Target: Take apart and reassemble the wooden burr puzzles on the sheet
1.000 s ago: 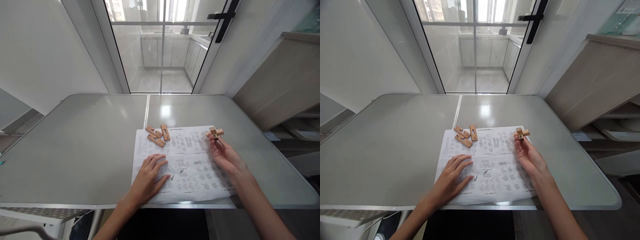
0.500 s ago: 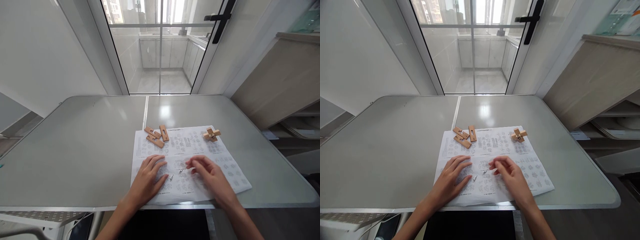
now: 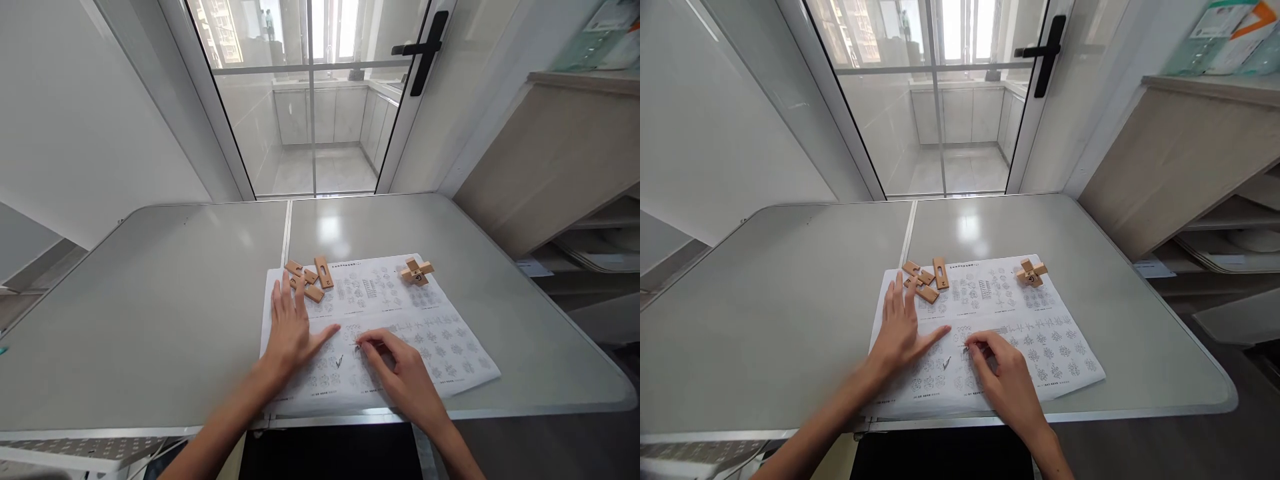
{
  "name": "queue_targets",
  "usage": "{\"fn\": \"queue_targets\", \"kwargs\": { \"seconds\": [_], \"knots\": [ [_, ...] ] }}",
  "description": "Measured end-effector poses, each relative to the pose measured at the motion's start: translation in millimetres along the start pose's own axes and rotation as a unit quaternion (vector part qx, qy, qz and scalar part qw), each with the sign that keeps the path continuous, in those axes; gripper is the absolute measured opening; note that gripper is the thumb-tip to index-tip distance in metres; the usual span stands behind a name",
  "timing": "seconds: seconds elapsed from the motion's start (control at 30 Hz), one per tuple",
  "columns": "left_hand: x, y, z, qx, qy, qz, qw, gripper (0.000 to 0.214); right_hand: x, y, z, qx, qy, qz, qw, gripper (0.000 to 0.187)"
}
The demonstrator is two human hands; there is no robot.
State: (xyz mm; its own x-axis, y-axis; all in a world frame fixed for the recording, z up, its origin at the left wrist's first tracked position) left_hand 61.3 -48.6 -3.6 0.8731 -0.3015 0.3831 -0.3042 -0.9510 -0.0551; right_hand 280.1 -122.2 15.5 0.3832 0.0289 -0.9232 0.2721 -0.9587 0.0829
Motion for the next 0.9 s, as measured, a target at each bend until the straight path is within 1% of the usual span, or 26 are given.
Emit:
{"fn": "queue_targets", "kwargs": {
  "seconds": [0.1,0.2,0.3,0.37,0.47,0.53,0.67,0.73,0.83,0.9],
  "knots": [
    [-3.7,-32.7,-4.3,-0.030,-0.006,-0.018,0.999,0.121,1.2,-1.1,-1.1,-0.009,0.003,-0.005,1.000,0.037],
    [-4.1,-57.5,-7.5,-0.081,-0.023,0.004,0.996,0.107,2.1,-1.5,-2.3,-0.008,0.008,-0.009,1.000,0.034],
    [-3.5,-66.9,-7.0,-0.115,-0.044,0.037,0.992,0.095,2.7,-1.5,-2.7,-0.003,0.009,-0.013,1.000,0.033],
    [-2.1,-64.9,-6.4,-0.126,-0.053,0.069,0.988,0.082,2.6,-1.6,-2.6,-0.003,0.009,-0.016,1.000,0.033],
    [3.2,-53.4,-8.5,-0.154,-0.065,0.129,0.977,0.063,1.5,-1.2,-2.5,-0.006,0.007,-0.015,1.000,0.033],
    [8.6,-42.1,-12.1,-0.180,-0.071,0.166,0.967,0.061,0.6,-0.8,-2.3,-0.008,0.006,-0.013,1.000,0.032],
    [19.2,-15.8,-20.8,-0.188,-0.048,0.240,0.951,0.058,-0.4,-1.0,-0.3,-0.002,0.015,0.000,1.000,0.030],
    [20.3,-4.7,-23.8,-0.177,-0.022,0.255,0.950,0.062,-0.9,-2.4,2.1,0.013,0.028,0.006,1.000,0.030],
    [15.2,4.3,-26.7,-0.133,0.008,0.231,0.964,0.088,-2.7,-7.1,7.0,0.043,0.068,0.016,0.997,0.030],
    [10.5,6.4,-27.1,-0.113,0.020,0.214,0.970,0.103,-4.2,-12.5,10.5,0.057,0.117,0.030,0.991,0.034]
  ]
}}
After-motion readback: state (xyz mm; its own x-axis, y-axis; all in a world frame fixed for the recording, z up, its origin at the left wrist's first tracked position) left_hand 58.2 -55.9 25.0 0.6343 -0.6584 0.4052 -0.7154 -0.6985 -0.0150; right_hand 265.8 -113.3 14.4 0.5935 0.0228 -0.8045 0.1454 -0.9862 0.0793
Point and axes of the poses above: each hand's wrist, its own y-axis away from the middle knuckle, its own z-axis out of the palm, x = y × z, the point moved 2 cm from there along -y, towards the middle knuckle, and after that the axes turned 14 degrees about -x, right-handed, at the moved point
